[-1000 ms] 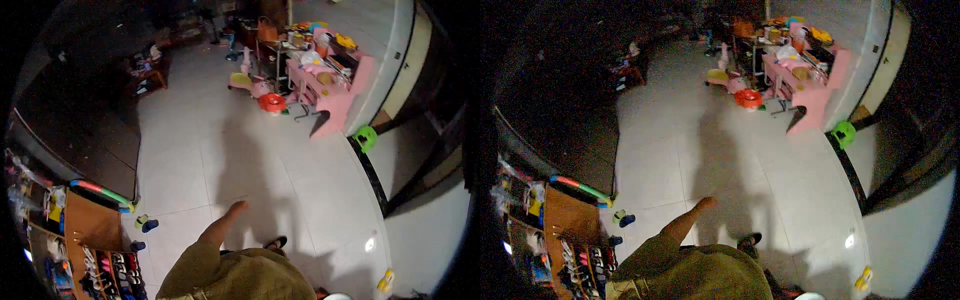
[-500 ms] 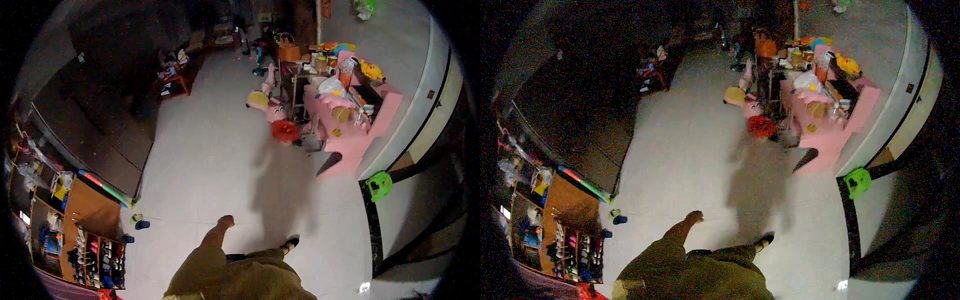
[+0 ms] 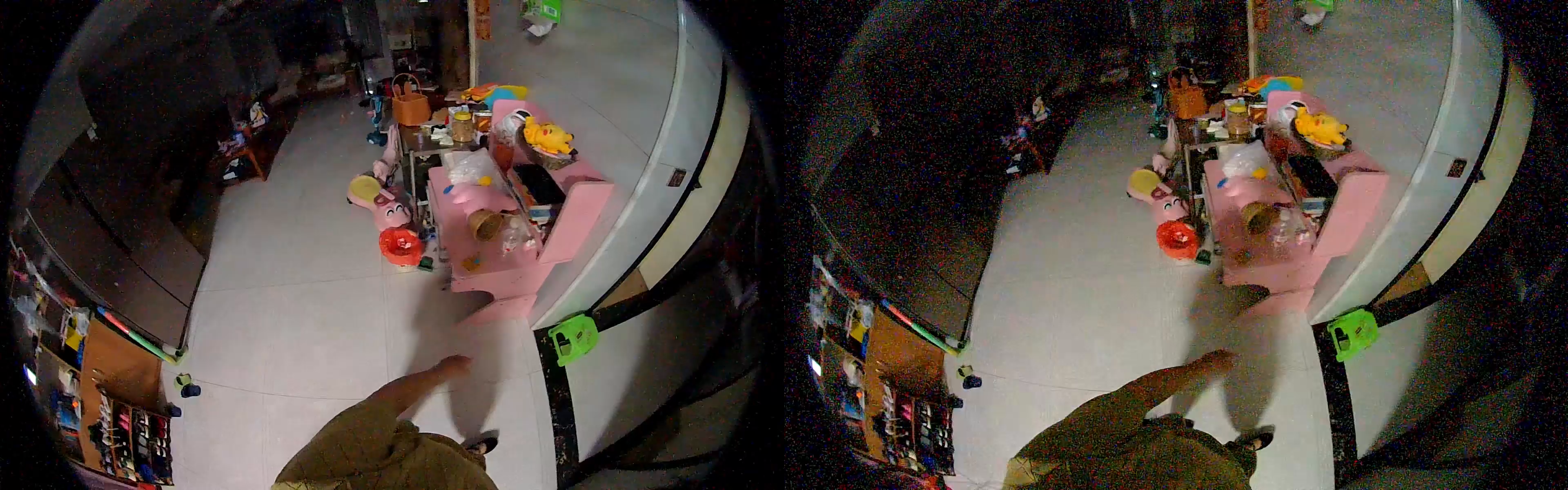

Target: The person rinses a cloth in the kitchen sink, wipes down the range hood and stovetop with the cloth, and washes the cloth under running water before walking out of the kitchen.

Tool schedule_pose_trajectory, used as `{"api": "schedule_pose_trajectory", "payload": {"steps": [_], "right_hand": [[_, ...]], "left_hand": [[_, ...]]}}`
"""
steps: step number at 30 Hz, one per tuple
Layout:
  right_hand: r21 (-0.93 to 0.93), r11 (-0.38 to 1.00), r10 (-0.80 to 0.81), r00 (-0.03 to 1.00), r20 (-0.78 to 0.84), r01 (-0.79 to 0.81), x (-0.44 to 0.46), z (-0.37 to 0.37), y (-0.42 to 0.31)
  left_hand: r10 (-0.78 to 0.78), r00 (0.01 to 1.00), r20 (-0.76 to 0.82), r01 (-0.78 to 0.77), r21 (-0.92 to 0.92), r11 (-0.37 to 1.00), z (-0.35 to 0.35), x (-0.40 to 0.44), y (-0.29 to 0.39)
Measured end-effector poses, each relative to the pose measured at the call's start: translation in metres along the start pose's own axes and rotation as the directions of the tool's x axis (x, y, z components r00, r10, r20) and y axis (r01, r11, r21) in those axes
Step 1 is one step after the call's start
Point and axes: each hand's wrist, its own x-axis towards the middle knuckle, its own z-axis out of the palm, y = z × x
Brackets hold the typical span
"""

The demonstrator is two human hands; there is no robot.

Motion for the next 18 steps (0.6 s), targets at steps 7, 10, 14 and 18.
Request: {"api": "schedule_pose_trajectory", "payload": {"steps": [7, 10, 14, 18], "right_hand": [[-0.028, 0.998, -0.056, 0.997, 0.056, 0.058, 0.070, -0.121, -0.035], [-0.033, 0.998, -0.057, 0.996, 0.069, 0.060, 0.090, -0.164, -0.046], [-0.024, 0.999, -0.029, 0.998, 0.055, 0.030, 0.106, -0.207, -0.043], [-0.007, 1.000, 0.015, 0.999, 0.033, -0.015, 0.116, -0.228, -0.032]], "left_hand": [[-0.560, 0.657, 0.504, 0.460, 0.321, 0.828, -0.037, 0.032, 0.056], [-0.613, 0.716, 0.335, 0.527, 0.318, 0.789, -0.032, 0.001, 0.031], [-0.633, 0.754, 0.178, 0.612, 0.162, 0.774, -0.048, -0.016, 0.054], [-0.625, 0.775, 0.093, 0.626, 0.027, 0.780, -0.039, -0.045, 0.037]]}}
